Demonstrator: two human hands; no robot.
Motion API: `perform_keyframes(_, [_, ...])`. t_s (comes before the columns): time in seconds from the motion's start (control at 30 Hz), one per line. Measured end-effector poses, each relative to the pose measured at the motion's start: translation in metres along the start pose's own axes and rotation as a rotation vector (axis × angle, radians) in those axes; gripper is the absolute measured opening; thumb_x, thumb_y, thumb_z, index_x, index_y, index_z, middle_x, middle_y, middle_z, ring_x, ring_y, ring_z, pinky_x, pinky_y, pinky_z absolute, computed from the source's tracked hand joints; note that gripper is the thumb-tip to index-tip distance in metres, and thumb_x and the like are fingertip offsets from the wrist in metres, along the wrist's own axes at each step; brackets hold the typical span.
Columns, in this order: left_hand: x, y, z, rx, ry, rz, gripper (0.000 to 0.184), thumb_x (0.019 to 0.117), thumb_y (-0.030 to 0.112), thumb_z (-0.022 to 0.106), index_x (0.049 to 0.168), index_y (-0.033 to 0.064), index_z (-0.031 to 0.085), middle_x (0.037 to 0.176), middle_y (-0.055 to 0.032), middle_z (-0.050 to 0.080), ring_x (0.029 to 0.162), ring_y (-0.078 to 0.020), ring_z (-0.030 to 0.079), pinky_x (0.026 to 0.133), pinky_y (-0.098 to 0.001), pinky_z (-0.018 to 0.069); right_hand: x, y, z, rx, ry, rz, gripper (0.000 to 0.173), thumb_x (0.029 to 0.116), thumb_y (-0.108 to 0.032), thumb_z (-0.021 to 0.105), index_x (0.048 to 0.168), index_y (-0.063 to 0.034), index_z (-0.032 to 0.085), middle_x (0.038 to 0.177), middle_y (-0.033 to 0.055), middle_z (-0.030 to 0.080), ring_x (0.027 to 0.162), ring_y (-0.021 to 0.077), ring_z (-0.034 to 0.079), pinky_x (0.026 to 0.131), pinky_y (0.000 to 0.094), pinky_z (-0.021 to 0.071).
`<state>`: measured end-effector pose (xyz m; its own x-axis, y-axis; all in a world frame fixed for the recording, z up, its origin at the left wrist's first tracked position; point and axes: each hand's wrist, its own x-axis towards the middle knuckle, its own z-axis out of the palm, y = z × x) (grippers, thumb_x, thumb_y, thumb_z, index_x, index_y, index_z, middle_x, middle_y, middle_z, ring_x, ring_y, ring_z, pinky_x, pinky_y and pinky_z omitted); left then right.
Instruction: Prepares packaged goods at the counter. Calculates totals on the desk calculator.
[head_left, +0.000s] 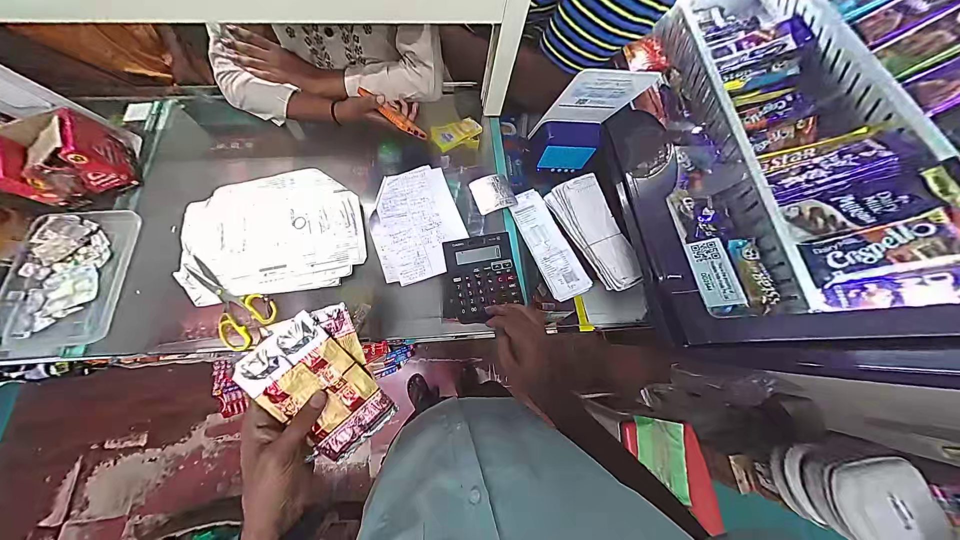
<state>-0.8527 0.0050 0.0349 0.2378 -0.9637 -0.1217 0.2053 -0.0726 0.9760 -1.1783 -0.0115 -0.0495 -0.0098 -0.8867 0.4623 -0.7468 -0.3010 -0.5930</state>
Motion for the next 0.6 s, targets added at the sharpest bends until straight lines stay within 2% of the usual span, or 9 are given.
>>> perform_keyframes(0.1, [-0.002, -0.005, 0.000, -0.003, 0.011, -0.021, 0.043, 0.0858, -0.006, 0.060, 0.126, 0.0048, 0.050, 0.103, -0.0005, 0.075, 0.091, -0.0114, 0.075, 0.079, -0.0294, 0.0647, 0.003, -0.004, 0.006, -0.049, -0.033, 0.006, 0.027, 0.0987, -0.011, 0.047, 0.102, -0.0115, 0.074, 0.125, 0.0058, 0.072, 0.121, 0.0284, 0.063, 0.104, 0.0472, 0.0461])
perform_keyframes(0.4, [0.000, -0.008, -0.003, -0.007, 0.001, -0.024, 0.044, 0.0852, -0.005, 0.061, 0.126, 0.0047, 0.050, 0.103, -0.0013, 0.075, 0.090, -0.0119, 0.075, 0.078, -0.0294, 0.0647, 0.009, -0.007, 0.007, -0.067, -0.046, -0.024, 0.028, 0.0986, -0.011, 0.046, 0.101, -0.0117, 0.074, 0.128, 0.0062, 0.071, 0.123, 0.0287, 0.062, 0.105, 0.0455, 0.0454])
perform_keyframes(0.6, [0.000, -0.008, 0.001, -0.026, 0.000, -0.031, 0.042, 0.0845, -0.006, 0.060, 0.124, 0.0045, 0.052, 0.101, -0.0014, 0.076, 0.089, -0.0117, 0.075, 0.077, -0.0290, 0.0647, 0.009, -0.013, 0.010, -0.113, -0.065, -0.059, 0.026, 0.0994, -0.013, 0.045, 0.099, -0.0123, 0.072, 0.132, 0.0069, 0.069, 0.126, 0.0323, 0.059, 0.105, 0.0503, 0.0414])
